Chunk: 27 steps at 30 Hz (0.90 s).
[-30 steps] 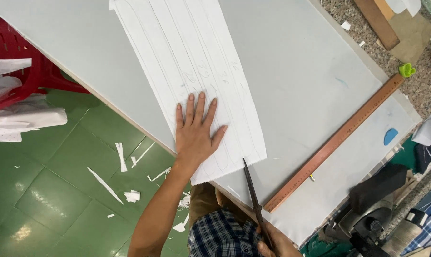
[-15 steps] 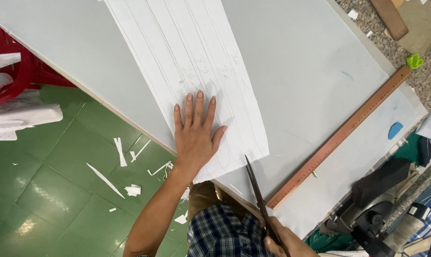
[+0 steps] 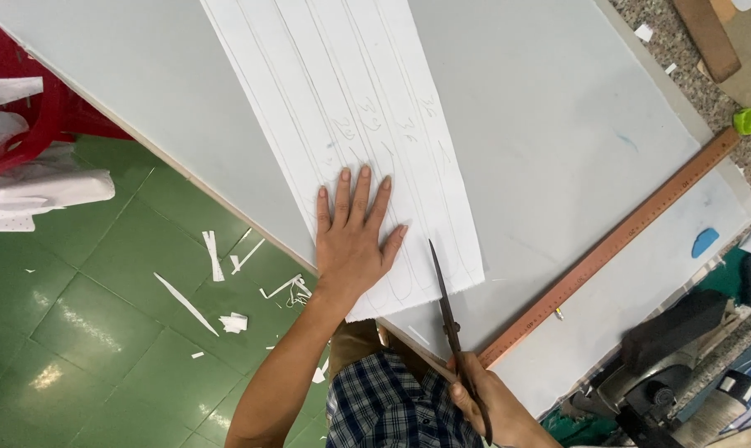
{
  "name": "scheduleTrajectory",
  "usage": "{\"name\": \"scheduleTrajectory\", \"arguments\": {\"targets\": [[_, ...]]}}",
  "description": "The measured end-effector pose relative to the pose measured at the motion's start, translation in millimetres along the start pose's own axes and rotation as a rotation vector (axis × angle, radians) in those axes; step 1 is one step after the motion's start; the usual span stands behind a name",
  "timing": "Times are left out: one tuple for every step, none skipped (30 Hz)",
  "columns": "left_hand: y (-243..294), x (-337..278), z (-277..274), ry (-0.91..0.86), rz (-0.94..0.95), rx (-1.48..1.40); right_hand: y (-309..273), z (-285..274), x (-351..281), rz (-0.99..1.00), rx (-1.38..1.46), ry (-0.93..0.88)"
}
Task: The person uses scissors to cut a large sheet of white paper along pre-drawn lines on a table. They cut the paper into several long strips, occasionally adjusting the paper's position and moving cut pieces aside.
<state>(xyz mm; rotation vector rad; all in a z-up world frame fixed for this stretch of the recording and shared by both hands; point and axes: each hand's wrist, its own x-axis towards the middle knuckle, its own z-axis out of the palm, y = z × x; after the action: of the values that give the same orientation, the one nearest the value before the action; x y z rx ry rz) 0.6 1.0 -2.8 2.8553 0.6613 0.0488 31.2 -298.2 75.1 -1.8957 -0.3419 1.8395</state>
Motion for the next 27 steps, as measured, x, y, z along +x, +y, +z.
{"name": "scheduleTrajectory", "arguments": {"targets": [[1,0,0,-0.002,-0.002,0.002,3,0,0,-0.001,0.000,-0.004],[1,0,0,-0.026,-0.007,-0.006,6,1,1,-0.029,-0.028,0.022],[1,0,0,-0.050,-0.012,-0.014,9,2,2,-0.058,-0.056,0.049],[0,0,0,-0.054,-0.013,-0.011,8,2,1,-0.058,-0.054,0.044],[0,0,-1,-0.054,-0.011,-0.010,7,2,1,-0.026,-0.062,0.039],[0,0,-1,-0.052,-0.007,-0.011,7,1,1,0.007,-0.071,0.038],[0,0,-2,-0.055,-0.007,-0.010,16,2,4,0.007,-0.068,0.036],[0,1,-3,-0.063,-0.014,-0.021,24,4,7,-0.009,-0.086,0.049],[0,1,-4,-0.070,-0.021,-0.033,33,5,9,-0.025,-0.103,0.063],[0,1,-4,-0.073,-0.020,-0.033,33,5,8,-0.023,-0.100,0.062],[0,1,-4,-0.050,-0.017,-0.029,32,5,8,-0.045,-0.127,0.071],[0,1,-4,-0.027,-0.015,-0.024,32,5,7,-0.068,-0.154,0.081],[0,1,-4,-0.030,-0.013,-0.025,34,4,8,-0.066,-0.152,0.080],[0,1,-4,-0.036,-0.014,-0.012,37,3,9,-0.021,-0.157,0.066],[1,1,-4,-0.042,-0.015,0.001,40,2,9,0.024,-0.163,0.053],[1,1,-4,-0.043,-0.013,0.002,37,2,8,0.024,-0.161,0.052],[1,1,-5,-0.031,-0.008,0.009,33,1,7,0.025,-0.157,0.060],[0,1,-5,-0.017,-0.003,0.018,29,0,6,0.024,-0.156,0.067],[0,2,-5,-0.016,-0.003,0.020,33,0,7,0.022,-0.155,0.067],[1,1,-4,-0.048,-0.009,0.017,36,0,8,-0.007,-0.154,0.084],[0,1,-4,-0.079,-0.015,0.014,39,1,8,-0.036,-0.153,0.102],[0,2,-4,-0.079,-0.015,0.014,38,0,8,-0.036,-0.153,0.102],[0,2,-4,-0.089,-0.020,0.005,37,-1,7,-0.022,-0.135,0.094],[1,2,-4,-0.099,-0.025,-0.006,37,-3,6,-0.007,-0.119,0.088],[1,1,-2,-0.097,-0.025,-0.010,14,-9,-4,-0.006,-0.121,0.091],[1,1,-1,-0.112,-0.023,-0.019,-9,-17,-13,0.069,-0.043,0.010],[0,0,-1,-0.127,-0.021,-0.029,-33,-23,-23,0.143,0.035,-0.070]]}}
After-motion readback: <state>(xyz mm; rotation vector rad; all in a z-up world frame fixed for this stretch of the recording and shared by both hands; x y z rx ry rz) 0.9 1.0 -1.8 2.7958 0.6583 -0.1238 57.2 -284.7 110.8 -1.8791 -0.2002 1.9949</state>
